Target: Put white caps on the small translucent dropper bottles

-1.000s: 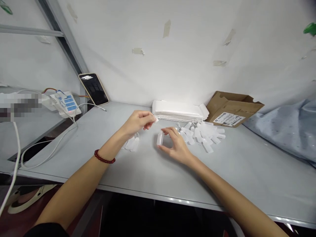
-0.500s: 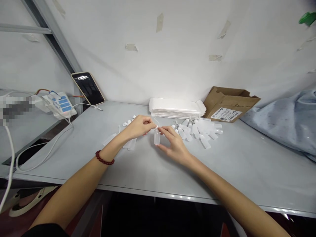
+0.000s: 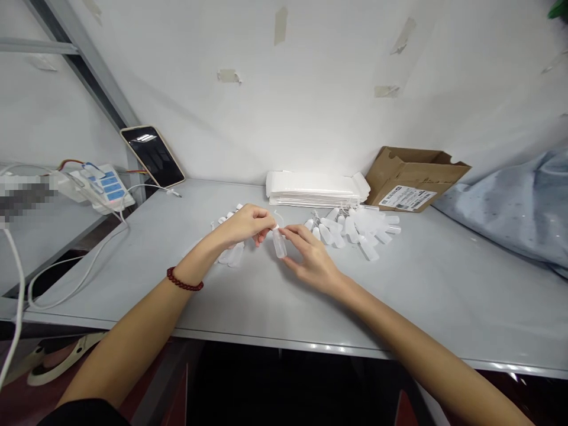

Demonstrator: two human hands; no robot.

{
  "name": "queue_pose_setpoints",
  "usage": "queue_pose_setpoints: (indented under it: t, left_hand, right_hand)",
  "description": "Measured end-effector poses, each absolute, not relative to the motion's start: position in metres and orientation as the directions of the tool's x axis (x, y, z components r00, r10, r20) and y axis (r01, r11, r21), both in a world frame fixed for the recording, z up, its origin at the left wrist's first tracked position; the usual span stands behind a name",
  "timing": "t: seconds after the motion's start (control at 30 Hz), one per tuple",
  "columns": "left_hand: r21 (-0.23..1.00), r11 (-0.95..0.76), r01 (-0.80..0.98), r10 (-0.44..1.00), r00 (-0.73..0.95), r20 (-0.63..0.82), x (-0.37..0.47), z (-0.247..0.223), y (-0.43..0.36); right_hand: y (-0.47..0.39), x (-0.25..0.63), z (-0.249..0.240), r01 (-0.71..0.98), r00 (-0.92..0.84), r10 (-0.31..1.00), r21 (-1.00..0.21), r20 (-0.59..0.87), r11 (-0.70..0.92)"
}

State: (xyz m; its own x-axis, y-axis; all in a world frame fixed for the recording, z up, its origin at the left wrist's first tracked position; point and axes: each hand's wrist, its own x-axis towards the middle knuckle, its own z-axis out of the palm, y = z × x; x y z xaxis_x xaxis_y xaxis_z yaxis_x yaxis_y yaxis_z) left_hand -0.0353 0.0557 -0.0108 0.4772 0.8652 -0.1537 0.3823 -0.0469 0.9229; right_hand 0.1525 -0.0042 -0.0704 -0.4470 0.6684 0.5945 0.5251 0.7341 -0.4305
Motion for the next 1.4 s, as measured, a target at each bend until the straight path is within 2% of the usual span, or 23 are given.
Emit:
queue_pose_setpoints:
  t: [0.3, 0.43, 0.8, 0.97, 1.07, 1.23, 1.4]
  left_hand:
    - [0.927, -0.079, 0.367, 0.851, 0.509, -0.129, -0.037, -0.010, 0.054]
    - [0.920, -0.098, 0.379, 0.845, 0.521, -0.124, -0.036, -0.008, 0.053]
    - [0.901, -0.138, 0.411, 0.836, 0.537, -0.117, -0.039, 0.000, 0.052]
    - [0.880, -0.162, 0.446, 0.843, 0.526, -0.111, -0.039, 0.001, 0.051]
    - [0.888, -0.151, 0.435, 0.844, 0.524, -0.114, -0.039, 0.001, 0.050]
    - [0.923, -0.116, 0.367, 0.841, 0.531, -0.105, -0.036, 0.000, 0.048]
    - [0.935, -0.116, 0.336, 0.833, 0.545, -0.092, -0.037, -0.001, 0.048]
  right_hand:
    - [-0.006, 0.151, -0.064, 0.533, -0.429, 0.711, -0.479, 0.557, 0.697]
    - [-0.007, 0.152, -0.063, 0.546, -0.440, 0.709, -0.463, 0.551, 0.698]
    - [-0.008, 0.152, -0.064, 0.581, -0.490, 0.757, -0.485, 0.432, 0.653]
    - [-0.008, 0.153, -0.063, 0.548, -0.513, 0.716, -0.462, 0.473, 0.697]
    - [-0.008, 0.153, -0.060, 0.505, -0.471, 0.742, -0.544, 0.477, 0.670]
    - [-0.011, 0.151, -0.050, 0.370, -0.472, 0.812, -0.759, 0.343, 0.536]
    - [-0.012, 0.152, -0.042, 0.078, -0.439, 0.878, -0.966, 0.189, 0.247]
